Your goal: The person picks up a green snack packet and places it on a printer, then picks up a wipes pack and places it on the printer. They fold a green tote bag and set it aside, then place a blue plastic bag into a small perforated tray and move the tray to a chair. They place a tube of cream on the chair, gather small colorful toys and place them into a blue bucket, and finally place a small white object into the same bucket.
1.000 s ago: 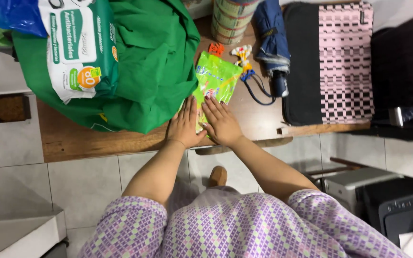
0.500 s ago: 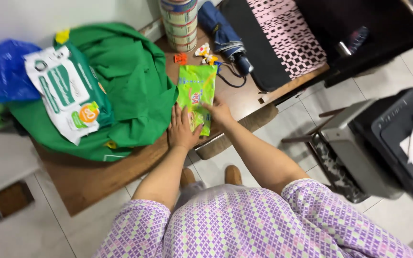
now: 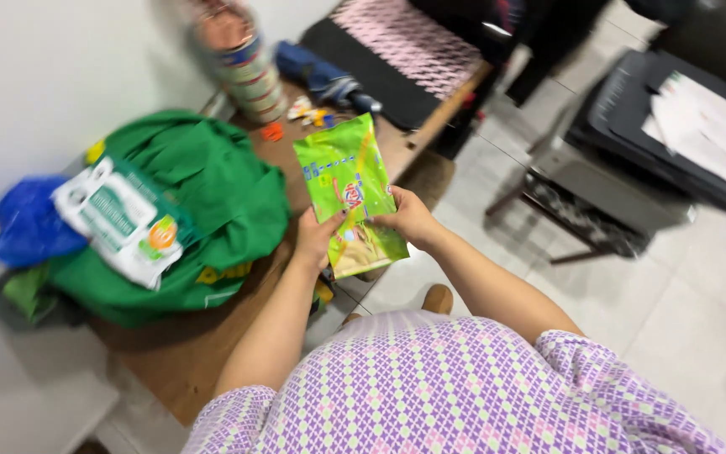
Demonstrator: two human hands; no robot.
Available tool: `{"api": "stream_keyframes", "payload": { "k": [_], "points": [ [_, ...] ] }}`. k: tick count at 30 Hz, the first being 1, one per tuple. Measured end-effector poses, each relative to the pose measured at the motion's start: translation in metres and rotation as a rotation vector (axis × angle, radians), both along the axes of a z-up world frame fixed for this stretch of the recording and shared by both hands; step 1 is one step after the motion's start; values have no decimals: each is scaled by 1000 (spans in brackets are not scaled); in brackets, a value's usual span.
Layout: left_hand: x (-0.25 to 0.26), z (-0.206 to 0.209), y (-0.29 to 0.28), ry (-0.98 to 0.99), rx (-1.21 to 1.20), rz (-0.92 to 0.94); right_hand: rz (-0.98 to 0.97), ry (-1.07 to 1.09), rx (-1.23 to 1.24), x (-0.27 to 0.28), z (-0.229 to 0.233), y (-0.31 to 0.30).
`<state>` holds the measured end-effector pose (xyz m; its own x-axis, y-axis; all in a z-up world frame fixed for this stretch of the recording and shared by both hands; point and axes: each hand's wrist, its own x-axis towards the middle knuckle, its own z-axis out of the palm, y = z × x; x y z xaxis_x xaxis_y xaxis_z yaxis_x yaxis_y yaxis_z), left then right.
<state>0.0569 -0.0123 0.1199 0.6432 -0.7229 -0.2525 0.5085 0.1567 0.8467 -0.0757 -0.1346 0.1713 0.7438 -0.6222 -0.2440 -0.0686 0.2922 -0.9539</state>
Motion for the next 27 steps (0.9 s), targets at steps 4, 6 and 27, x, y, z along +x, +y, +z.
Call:
{"api": "stream_keyframes", "payload": {
  "k": [4,6,27],
  "points": [
    [-26,45,-32,15,-55,-232,-137,-81,2,-46,17,-8],
    [-47,55,-46,10,-104,-230,-262,-58,0,-67,34,-9],
    [-291,73,-225,339,-105,-541,-659,-126,54,-347,6,-138]
  ]
}}
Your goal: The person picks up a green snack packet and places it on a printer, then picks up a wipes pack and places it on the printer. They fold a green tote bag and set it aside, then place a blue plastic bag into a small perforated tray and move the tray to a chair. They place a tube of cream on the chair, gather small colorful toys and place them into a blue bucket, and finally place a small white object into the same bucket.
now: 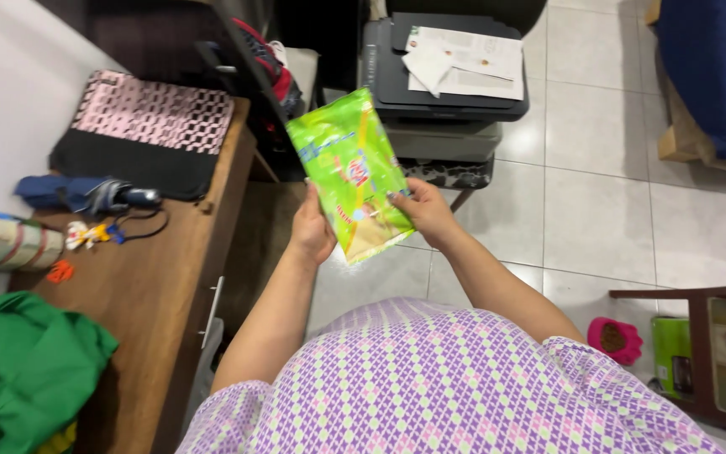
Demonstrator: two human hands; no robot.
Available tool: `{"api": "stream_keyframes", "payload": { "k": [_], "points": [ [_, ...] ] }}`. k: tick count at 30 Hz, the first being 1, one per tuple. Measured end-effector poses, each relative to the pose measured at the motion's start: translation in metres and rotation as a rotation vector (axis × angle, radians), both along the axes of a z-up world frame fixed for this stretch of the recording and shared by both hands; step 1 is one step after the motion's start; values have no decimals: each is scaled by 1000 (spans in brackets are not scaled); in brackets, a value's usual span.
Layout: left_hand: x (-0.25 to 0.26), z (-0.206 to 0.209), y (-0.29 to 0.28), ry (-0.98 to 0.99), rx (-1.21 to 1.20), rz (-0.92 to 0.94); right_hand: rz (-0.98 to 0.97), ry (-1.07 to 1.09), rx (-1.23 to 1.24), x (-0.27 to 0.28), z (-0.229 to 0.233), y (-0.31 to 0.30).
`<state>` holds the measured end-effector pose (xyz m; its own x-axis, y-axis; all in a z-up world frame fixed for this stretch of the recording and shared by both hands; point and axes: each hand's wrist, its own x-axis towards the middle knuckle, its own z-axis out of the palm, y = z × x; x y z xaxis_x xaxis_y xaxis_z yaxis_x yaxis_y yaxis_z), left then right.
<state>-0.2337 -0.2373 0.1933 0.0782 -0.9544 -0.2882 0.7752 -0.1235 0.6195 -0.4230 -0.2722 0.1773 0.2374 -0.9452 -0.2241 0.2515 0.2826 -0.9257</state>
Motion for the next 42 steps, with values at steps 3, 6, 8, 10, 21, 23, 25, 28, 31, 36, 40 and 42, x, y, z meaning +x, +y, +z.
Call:
{"api": "stream_keyframes", "payload": {
  "k": [3,6,8,10,21,23,25,28,31,36,40,42],
  "points": [
    [-25,-47,-27,-273,42,-236,-112,24,-20,-40,-13,-22],
    [-55,-23,-37,-229,0,-362,-205,16,6,-62,19,-28],
    [-67,-45,-59,-223,-8,-392,-237,-4,42,-79,12,-41],
    [-77,-60,-79,-219,-13,-424,-271,-28,80,-93,-2,-53],
    [-112,-60,-243,-266,17,-558,-264,178,121,-135,-43,-166],
    [-116,-66,-280,-275,15,-568,-293,188,129,-135,-44,-196],
    [-120,-76,-319,-290,8,-577,-323,191,130,-136,-50,-230],
    [-121,-98,-368,-395,-9,-529,-393,243,130,-135,-68,-268],
    [-122,-117,-403,-555,-76,-527,-447,239,115,-133,-74,-291],
    [-131,-135,-426,-883,-59,-895,-324,369,278,-156,-106,-314],
    [-135,-135,-422,-987,-38,-916,-311,526,331,-160,-80,-333],
    [-140,-127,-413,-727,-120,-686,-48,986,280,-185,-105,-352]
  ]
}}
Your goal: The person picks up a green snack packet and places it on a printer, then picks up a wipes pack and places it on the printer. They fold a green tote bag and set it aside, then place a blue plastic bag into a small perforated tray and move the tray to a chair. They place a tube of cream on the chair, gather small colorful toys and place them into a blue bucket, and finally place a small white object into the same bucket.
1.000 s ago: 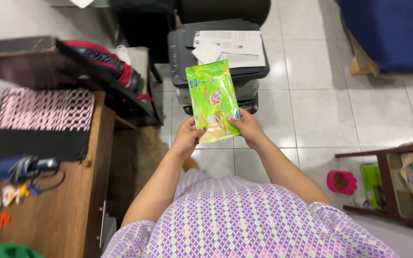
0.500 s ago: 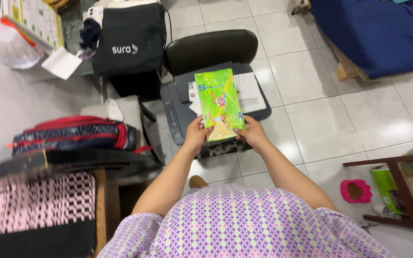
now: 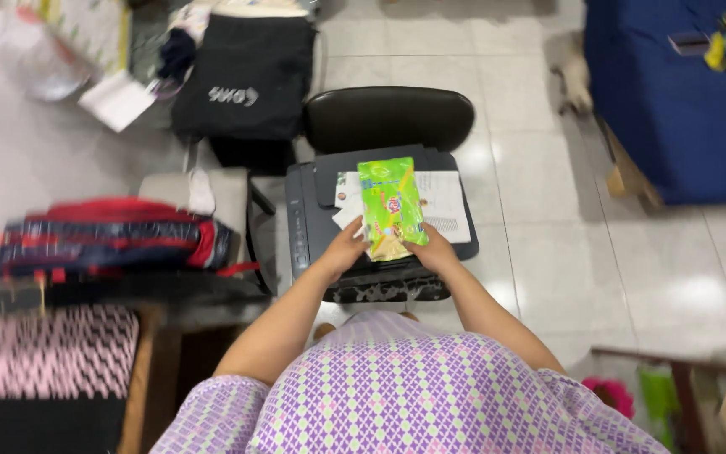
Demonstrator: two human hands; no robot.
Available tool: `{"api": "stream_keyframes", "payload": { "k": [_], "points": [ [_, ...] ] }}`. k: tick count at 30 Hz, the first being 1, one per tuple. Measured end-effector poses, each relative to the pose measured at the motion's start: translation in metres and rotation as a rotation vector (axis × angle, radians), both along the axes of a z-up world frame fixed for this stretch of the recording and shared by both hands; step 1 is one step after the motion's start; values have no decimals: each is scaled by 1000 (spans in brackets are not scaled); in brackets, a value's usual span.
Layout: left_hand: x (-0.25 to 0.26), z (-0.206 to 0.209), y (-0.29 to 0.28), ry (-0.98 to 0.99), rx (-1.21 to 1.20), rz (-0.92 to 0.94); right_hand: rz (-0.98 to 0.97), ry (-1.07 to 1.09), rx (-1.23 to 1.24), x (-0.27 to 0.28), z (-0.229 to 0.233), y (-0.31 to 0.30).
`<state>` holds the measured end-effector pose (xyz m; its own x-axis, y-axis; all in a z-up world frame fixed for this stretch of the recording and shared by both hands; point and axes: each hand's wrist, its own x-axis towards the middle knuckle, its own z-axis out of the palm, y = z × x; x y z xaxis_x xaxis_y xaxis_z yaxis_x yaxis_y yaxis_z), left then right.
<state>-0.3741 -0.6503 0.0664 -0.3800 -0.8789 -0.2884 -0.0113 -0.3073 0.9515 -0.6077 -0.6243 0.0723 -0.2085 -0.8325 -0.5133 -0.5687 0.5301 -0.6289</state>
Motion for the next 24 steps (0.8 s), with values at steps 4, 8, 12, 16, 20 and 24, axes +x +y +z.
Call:
{"api": "stream_keyframes", "payload": {
  "k": [4,8,12,16,20,24],
  "points": [
    [5,0,-1,51,38,277,418,282,43,20,126,-5],
    [13,13,31,160,144,559,456,-169,-174,16,88,-36],
    [33,28,96,242,130,762,600,-627,-171,61,56,-38],
    [65,17,177,232,156,1063,838,-688,-48,125,57,-2],
    [92,21,260,206,110,1374,978,-667,60,180,85,44],
    [112,45,319,223,-1,1563,1093,-686,51,222,95,82]
  ]
}}
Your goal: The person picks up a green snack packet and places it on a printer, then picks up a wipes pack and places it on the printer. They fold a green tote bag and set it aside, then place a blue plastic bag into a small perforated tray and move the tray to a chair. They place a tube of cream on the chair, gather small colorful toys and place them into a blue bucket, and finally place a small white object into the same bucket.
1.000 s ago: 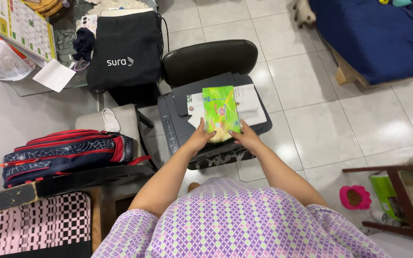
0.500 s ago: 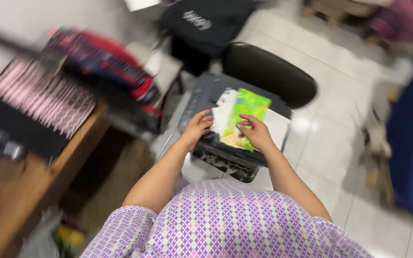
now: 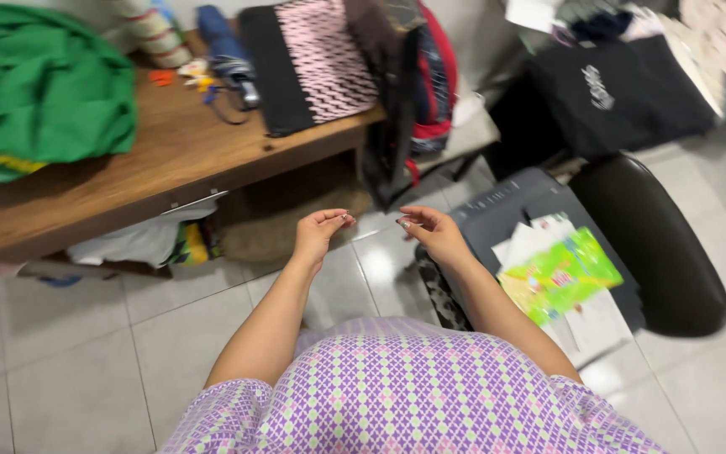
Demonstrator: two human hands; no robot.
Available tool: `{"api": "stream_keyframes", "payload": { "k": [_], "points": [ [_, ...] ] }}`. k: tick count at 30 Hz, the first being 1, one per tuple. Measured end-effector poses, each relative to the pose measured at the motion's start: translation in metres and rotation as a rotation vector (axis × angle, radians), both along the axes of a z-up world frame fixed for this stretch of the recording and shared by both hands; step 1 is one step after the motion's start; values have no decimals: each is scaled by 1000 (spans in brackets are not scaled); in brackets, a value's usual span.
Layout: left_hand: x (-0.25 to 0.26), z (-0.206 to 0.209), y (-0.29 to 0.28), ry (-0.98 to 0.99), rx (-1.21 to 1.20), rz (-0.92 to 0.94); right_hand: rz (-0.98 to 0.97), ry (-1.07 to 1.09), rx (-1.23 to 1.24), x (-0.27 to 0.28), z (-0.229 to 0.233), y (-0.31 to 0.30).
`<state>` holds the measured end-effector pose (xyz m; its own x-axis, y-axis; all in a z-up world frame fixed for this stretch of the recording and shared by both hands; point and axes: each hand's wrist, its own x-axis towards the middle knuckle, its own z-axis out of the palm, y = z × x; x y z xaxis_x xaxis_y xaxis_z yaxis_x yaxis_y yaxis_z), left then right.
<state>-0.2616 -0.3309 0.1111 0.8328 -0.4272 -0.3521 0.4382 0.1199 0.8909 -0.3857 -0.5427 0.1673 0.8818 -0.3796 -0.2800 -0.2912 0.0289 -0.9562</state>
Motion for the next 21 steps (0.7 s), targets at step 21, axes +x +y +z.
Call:
{"api": "stream_keyframes", "payload": {
  "k": [21],
  "points": [
    [181,21,326,-221,49,564,394,-79,70,245,-9,275]
  ]
}}
